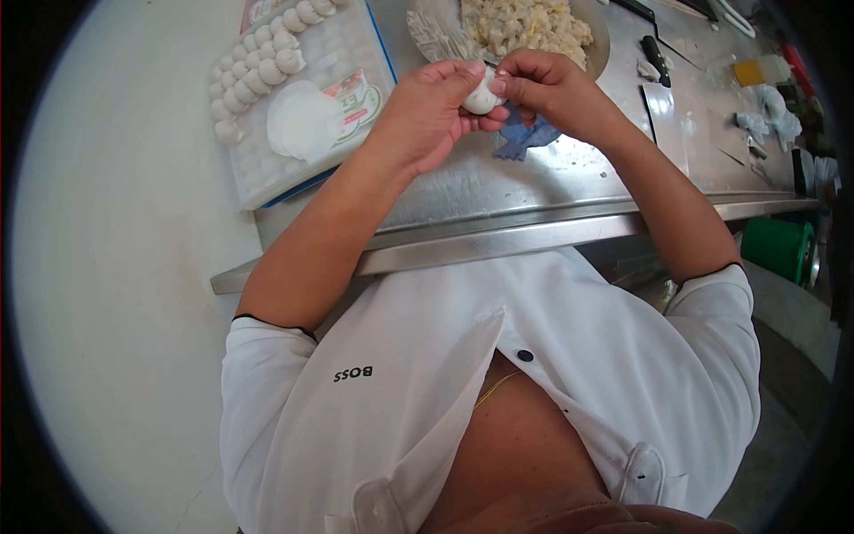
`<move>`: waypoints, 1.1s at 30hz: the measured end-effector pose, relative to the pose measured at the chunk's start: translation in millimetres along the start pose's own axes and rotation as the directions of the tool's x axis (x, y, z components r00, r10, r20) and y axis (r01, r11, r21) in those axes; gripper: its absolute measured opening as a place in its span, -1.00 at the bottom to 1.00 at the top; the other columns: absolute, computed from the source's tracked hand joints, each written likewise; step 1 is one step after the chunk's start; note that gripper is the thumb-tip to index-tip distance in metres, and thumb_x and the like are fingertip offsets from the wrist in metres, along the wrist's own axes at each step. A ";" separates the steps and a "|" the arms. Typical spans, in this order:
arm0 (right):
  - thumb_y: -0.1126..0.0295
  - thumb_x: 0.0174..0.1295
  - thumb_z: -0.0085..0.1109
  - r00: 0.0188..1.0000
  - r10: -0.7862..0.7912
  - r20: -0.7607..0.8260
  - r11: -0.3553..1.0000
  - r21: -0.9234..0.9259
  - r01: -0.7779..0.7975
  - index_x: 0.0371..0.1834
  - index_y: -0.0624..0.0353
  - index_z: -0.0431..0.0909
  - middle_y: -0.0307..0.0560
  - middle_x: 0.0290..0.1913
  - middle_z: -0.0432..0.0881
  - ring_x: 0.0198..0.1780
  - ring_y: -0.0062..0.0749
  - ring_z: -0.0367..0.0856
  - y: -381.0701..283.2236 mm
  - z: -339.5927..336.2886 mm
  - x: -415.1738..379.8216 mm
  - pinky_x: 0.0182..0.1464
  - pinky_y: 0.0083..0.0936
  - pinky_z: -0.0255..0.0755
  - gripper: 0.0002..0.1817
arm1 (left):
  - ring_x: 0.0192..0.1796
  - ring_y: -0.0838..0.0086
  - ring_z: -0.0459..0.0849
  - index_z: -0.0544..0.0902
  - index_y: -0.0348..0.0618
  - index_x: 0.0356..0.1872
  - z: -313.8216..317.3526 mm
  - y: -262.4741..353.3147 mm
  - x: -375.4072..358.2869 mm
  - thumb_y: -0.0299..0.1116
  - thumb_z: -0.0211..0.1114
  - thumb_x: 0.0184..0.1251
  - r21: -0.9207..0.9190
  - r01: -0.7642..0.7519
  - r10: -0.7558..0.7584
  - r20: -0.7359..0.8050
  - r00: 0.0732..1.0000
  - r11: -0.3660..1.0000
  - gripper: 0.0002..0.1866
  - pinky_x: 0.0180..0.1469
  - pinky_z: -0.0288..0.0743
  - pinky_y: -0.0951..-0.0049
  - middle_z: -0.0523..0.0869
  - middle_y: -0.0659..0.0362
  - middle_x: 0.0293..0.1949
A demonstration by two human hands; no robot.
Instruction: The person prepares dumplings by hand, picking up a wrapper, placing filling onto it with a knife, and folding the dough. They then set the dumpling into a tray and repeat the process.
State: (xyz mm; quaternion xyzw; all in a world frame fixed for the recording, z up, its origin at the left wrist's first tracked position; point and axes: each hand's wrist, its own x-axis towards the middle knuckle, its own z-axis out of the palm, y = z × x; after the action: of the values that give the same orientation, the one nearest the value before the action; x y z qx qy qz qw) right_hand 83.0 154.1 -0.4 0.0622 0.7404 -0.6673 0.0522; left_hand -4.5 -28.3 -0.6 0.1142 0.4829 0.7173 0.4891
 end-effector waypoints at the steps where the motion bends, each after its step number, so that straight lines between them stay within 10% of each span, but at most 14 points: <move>1: 0.20 0.39 0.17 1.000 -0.008 0.024 0.995 -0.096 0.010 -0.24 0.17 0.60 -0.36 -0.49 0.50 -0.48 -0.70 0.45 0.3 -0.7 0.0 -0.42 -0.68 0.38 -0.76 | -0.16 0.32 0.72 0.51 -0.37 0.05 0.3 0.2 0.2 -0.27 0.08 0.54 0.000 0.001 -0.001 0.001 1.000 1.000 -0.67 -0.13 0.67 0.38 0.67 0.01 -0.10; 12: 0.03 0.41 0.11 0.999 -0.050 -0.005 0.984 -0.169 0.049 -0.30 0.16 0.56 -0.34 -0.52 0.45 -0.52 -0.71 0.34 4.2 5.4 0.4 -0.49 -0.65 0.26 -0.62 | -0.18 0.31 0.73 0.51 -0.39 0.05 0.5 5.7 -1.0 -0.24 0.06 0.55 0.075 -0.021 0.019 0.024 1.000 0.997 -0.65 -0.18 0.66 0.41 0.66 0.02 -0.13; 16: 0.11 0.38 0.17 0.964 -0.114 -0.239 0.991 -0.096 0.094 -0.14 0.22 0.60 -0.26 -0.41 0.53 -0.43 -0.68 0.43 1.3 -0.5 -2.6 -0.40 -0.65 0.36 -0.65 | -0.16 0.31 0.72 0.51 -0.41 0.05 7.7 16.5 -6.7 -0.26 0.06 0.54 0.063 -0.046 0.048 -0.043 0.998 0.997 -0.65 -0.15 0.66 0.40 0.66 0.01 -0.12; 18: 0.24 0.33 0.23 0.847 -0.452 -0.279 0.879 -0.303 0.369 -0.02 0.23 0.60 -0.23 -0.30 0.58 -0.29 -0.63 0.52 8.8 6.6 -2.3 -0.26 -0.61 0.44 -0.69 | -0.14 0.31 0.71 0.52 -0.45 0.04 5.6 17.3 -4.6 -0.32 0.04 0.53 0.029 -0.041 0.042 -0.027 0.999 0.999 -0.68 -0.10 0.65 0.37 0.66 0.01 -0.12; 23: 0.37 0.12 0.31 0.924 -0.378 -0.062 0.725 -0.640 0.254 0.17 0.12 0.51 0.01 0.08 0.52 -0.05 -0.15 0.63 -21.5 21.3 -11.1 0.00 -0.34 0.54 -0.51 | -0.15 0.40 0.69 0.56 -0.40 0.02 3.8 13.4 -3.8 -0.34 0.08 0.50 0.127 -0.125 0.135 -0.079 0.988 0.984 -0.70 -0.08 0.63 0.43 0.67 0.05 -0.12; 28: 0.37 0.12 0.31 0.837 -0.547 0.012 0.533 -0.767 0.359 0.16 0.13 0.52 -0.01 0.01 0.55 -0.10 -0.20 0.64 -28.5 24.0 5.1 -0.05 -0.36 0.54 -0.52 | -0.26 0.53 0.69 0.60 -0.35 0.01 2.1 25.3 -5.8 -0.25 0.19 0.46 0.398 -0.164 0.227 -0.116 0.967 0.903 -0.67 -0.19 0.62 0.52 0.70 0.13 -0.21; 33: 0.31 0.20 0.28 0.904 -0.428 -0.008 0.694 -0.643 0.323 0.04 0.21 0.56 -0.02 -0.23 0.64 -0.32 -0.28 0.62 -44.9 26.1 51.8 -0.21 -0.41 0.50 -0.64 | -0.34 0.46 0.72 0.61 -0.38 -0.04 -8.8 44.8 -2.9 -0.13 0.22 0.44 0.397 -0.217 0.322 -0.223 0.920 0.892 -0.58 -0.26 0.63 0.52 0.72 0.09 -0.34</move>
State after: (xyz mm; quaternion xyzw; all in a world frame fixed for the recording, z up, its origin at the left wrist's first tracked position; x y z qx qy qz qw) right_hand 24.5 124.7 32.6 -0.0594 0.9180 -0.3711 -0.1266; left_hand -35.2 -38.2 31.9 0.1656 0.6515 0.6854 0.2799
